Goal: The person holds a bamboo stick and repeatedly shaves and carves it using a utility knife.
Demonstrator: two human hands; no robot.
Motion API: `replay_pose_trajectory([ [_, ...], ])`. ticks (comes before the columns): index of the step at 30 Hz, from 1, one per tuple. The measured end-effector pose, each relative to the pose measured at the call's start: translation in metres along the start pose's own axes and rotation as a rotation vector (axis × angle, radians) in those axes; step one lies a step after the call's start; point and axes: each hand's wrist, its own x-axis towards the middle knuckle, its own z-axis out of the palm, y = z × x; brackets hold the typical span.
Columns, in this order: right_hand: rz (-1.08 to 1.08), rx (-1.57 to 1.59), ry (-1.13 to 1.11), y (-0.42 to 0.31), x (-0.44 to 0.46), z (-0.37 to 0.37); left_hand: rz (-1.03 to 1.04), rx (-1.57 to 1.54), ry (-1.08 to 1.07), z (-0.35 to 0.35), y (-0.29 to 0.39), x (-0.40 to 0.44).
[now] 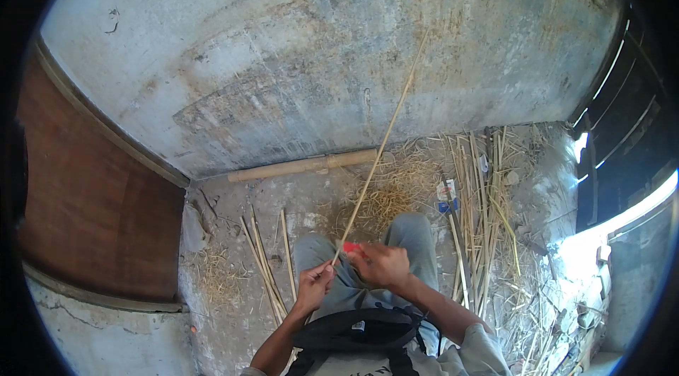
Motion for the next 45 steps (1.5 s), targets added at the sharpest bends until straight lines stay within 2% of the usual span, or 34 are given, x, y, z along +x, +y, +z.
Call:
replay_pose_trajectory([
  [2, 0.002, -0.044, 0.062, 0.01, 0.009, -0.004, -0.001, -0.014, -0.003, -0.002, -0.005, -0.001],
  [9, -0.001, -0.044, 0.07, 0.008, 0.012, -0.001, 0.077, 0.074, -0.011, -0.006, -0.001, -0.003],
  [19, 0.084, -0.11, 0.078, 0.022, 0.025, -0.011, 0.026, 0.083, -0.036, -0.009, 0.001, -0.009],
  [25, 0.07, -0.088, 0.138, 0.013, 0.031, -0.013, 0.089, 0.073, -0.044, -0.014, 0.0, -0.008],
  [29, 0.11, -0.043, 0.209, 0.02, 0.037, -0.009, 0.099, 0.154, -0.038, -0.022, -0.007, -0.015],
  [36, 0.125, -0.097, 0.168, 0.028, 0.045, -0.019, 0.107, 0.192, -0.034, -0.025, -0.001, -0.027],
  [39, 0.123, -0.083, 0.242, 0.031, 0.049, -0.015, 0.142, 0.244, -0.002, -0.029, -0.001, -0.029],
  [41, 0.229, -0.034, 0.23, 0.037, 0.057, -0.02, 0.122, 0.258, -0.026, -0.035, 0.004, -0.036],
  [45, 0.211, -0.074, 0.255, 0.051, 0.066, -0.027, 0.058, 0.237, -0.031, -0.044, 0.007, -0.047],
])
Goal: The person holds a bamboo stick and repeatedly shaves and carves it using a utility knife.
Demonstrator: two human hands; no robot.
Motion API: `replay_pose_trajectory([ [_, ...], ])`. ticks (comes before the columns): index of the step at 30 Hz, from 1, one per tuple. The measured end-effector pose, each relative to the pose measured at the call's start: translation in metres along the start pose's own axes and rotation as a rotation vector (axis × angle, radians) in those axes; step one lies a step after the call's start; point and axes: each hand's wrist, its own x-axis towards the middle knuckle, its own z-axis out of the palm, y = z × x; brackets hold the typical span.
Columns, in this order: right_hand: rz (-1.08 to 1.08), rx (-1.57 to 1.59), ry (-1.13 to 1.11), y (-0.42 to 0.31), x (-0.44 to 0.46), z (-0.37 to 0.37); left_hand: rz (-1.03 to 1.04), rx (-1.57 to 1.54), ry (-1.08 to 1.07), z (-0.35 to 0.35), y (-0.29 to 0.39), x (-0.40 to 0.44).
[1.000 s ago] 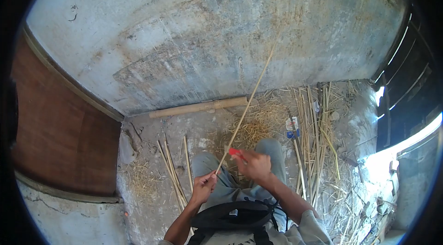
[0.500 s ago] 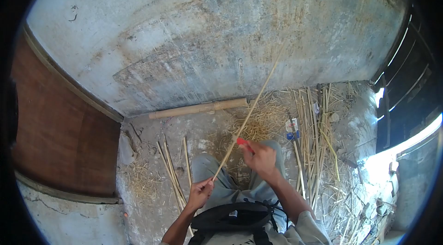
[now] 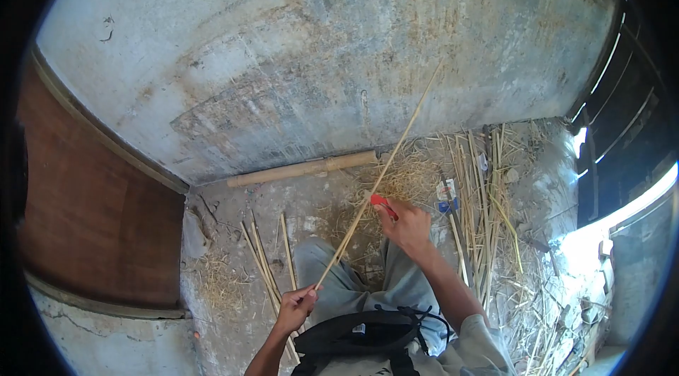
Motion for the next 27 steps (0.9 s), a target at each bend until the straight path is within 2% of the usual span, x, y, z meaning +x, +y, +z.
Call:
replay_pose_trajectory([
  [2, 0.135, 0.016, 0.031, 0.005, 0.009, -0.002, -0.018, 0.048, -0.007, -0.008, -0.002, -0.009],
  [6, 0.002, -0.062, 0.094, 0.028, 0.016, -0.002, -0.033, 0.085, 0.001, -0.015, 0.0, -0.022],
  [8, 0.283, -0.079, 0.004, 0.035, 0.029, -0.013, -0.064, 0.091, -0.014, -0.022, 0.003, -0.034],
  [12, 0.197, -0.208, 0.03, 0.074, 0.033, -0.005, -0.199, 0.015, -0.036, -0.036, 0.007, -0.052],
  [14, 0.276, -0.229, -0.02, 0.079, 0.04, -0.008, -0.194, 0.04, -0.037, -0.045, -0.001, -0.058],
  [18, 0.246, -0.257, -0.033, 0.089, 0.044, 0.005, -0.22, 0.087, -0.008, -0.05, 0.009, -0.068],
  [22, 0.258, -0.266, -0.112, 0.094, 0.044, 0.029, -0.122, 0.212, 0.049, -0.054, 0.015, -0.075],
  [24, 0.272, -0.271, -0.131, 0.105, 0.048, 0.037, 0.008, 0.359, 0.099, -0.056, 0.009, -0.083],
  [27, 0.597, -0.239, -0.145, 0.152, 0.061, 0.02, -0.037, 0.307, 0.106, -0.078, 0.007, -0.114],
])
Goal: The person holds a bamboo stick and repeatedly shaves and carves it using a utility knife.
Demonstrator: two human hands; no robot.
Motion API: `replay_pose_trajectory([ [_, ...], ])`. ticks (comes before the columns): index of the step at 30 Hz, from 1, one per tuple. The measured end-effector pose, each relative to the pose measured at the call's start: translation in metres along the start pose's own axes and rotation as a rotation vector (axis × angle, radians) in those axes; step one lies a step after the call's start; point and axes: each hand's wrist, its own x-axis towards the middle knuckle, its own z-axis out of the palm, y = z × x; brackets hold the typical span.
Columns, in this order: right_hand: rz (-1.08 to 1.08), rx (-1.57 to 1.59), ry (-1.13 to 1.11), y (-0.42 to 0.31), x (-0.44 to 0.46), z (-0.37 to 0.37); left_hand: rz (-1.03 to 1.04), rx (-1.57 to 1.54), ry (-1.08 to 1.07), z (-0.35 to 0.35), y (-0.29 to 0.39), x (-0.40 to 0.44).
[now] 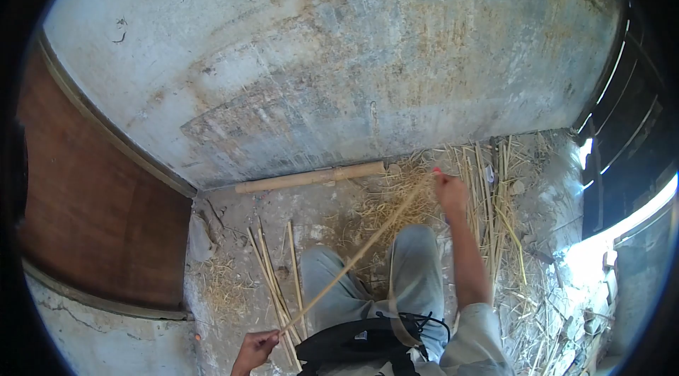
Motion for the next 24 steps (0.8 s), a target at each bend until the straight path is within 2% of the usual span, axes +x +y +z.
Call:
replay_pose_trajectory([
  [1, 0.069, -0.026, -0.038, 0.012, 0.008, -0.005, -0.002, 0.007, 0.004, -0.005, -0.002, -0.006],
  [5, 0.074, -0.103, 0.029, 0.024, 0.01, -0.004, 0.045, -0.065, -0.049, -0.01, 0.015, -0.013],
  [8, 0.063, -0.129, -0.034, 0.017, 0.012, -0.005, -0.105, -0.028, -0.05, -0.023, 0.026, -0.015],
  [11, 0.064, -0.099, 0.043, 0.025, 0.019, -0.008, -0.075, -0.02, -0.087, -0.05, 0.015, -0.022],
  [12, 0.064, -0.097, 0.044, 0.034, 0.026, -0.009, -0.155, -0.061, -0.062, -0.056, 0.025, -0.027],
  [15, 0.136, -0.126, 0.063, 0.072, 0.049, -0.015, -0.143, -0.179, -0.04, -0.087, 0.013, -0.046],
  [17, 0.256, -0.185, 0.009, 0.094, 0.057, -0.02, -0.217, -0.176, -0.014, -0.098, 0.001, -0.055],
  [18, 0.253, -0.187, 0.005, 0.116, 0.064, -0.011, -0.333, -0.275, 0.044, -0.1, -0.016, -0.059],
  [19, 0.202, -0.153, 0.104, 0.143, 0.075, 0.011, -0.447, -0.376, 0.103, -0.1, -0.027, -0.059],
  [20, 0.15, -0.118, 0.203, 0.159, 0.078, 0.026, -0.45, -0.38, 0.104, -0.098, -0.024, -0.054],
  [21, 0.147, -0.119, 0.201, 0.162, 0.073, 0.029, -0.449, -0.377, 0.063, -0.096, -0.017, -0.045],
  [23, 0.019, -0.143, 0.018, 0.158, 0.062, 0.032, -0.445, -0.373, 0.021, -0.087, -0.017, -0.033],
  [24, 0.02, -0.142, 0.02, 0.152, 0.053, 0.03, -0.283, -0.097, 0.128, -0.079, -0.022, -0.026],
])
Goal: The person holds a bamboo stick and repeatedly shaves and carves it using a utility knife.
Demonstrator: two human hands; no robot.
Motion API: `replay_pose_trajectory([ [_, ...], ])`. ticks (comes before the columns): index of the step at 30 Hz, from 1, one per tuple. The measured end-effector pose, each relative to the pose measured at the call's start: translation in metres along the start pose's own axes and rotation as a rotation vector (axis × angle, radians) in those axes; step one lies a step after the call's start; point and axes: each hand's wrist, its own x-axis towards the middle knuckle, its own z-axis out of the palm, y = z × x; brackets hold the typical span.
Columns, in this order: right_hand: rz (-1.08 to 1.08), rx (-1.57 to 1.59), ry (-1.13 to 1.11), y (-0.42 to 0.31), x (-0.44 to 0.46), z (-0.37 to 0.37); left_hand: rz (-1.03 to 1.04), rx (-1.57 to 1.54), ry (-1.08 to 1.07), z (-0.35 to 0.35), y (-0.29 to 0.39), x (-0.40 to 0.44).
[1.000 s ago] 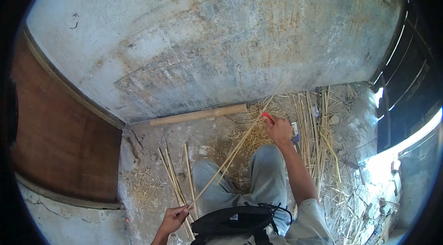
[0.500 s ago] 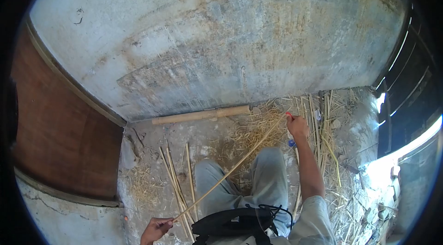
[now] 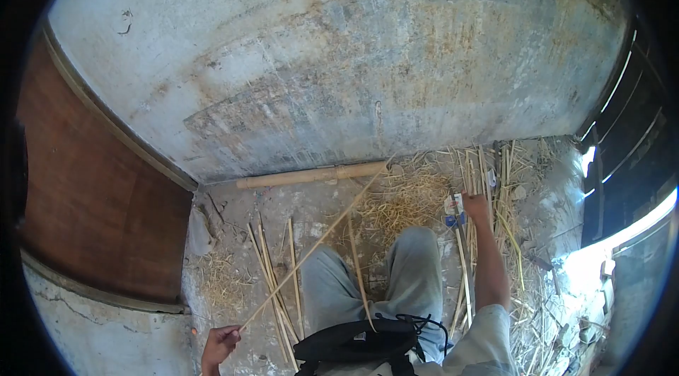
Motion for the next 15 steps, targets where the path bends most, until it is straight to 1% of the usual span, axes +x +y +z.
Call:
replay_pose_trajectory([
  [2, 0.04, 0.252, -0.194, -0.03, -0.031, -0.02, 0.378, 0.437, 0.255, 0.015, 0.008, 0.008],
  [3, 0.043, 0.251, -0.193, -0.033, -0.039, -0.019, 0.379, 0.437, 0.251, 0.02, 0.022, 0.008],
  [5, -0.049, 0.304, -0.194, -0.035, -0.052, -0.018, 0.557, 0.95, 0.504, 0.027, 0.053, 0.002],
  [6, -0.045, 0.304, -0.195, -0.034, -0.059, -0.016, 0.557, 0.952, 0.501, 0.029, 0.06, 0.001],
  [8, -0.088, 0.372, -0.123, -0.033, -0.069, -0.014, 0.508, 1.054, 0.62, 0.031, 0.069, 0.001],
  [10, -0.108, 0.405, -0.086, -0.035, -0.08, -0.014, 0.495, 1.081, 0.649, 0.03, 0.071, 0.002],
  [12, -0.088, 0.504, -0.142, -0.039, -0.091, -0.018, 0.487, 1.106, 0.681, 0.029, 0.076, 0.002],
  [13, -0.087, 0.503, -0.14, -0.05, -0.099, -0.03, 0.454, 1.153, 0.681, 0.028, 0.082, -0.001],
  [15, -0.056, 0.485, -0.26, -0.078, -0.118, -0.062, 0.42, 1.197, 0.678, 0.028, 0.093, -0.006],
])
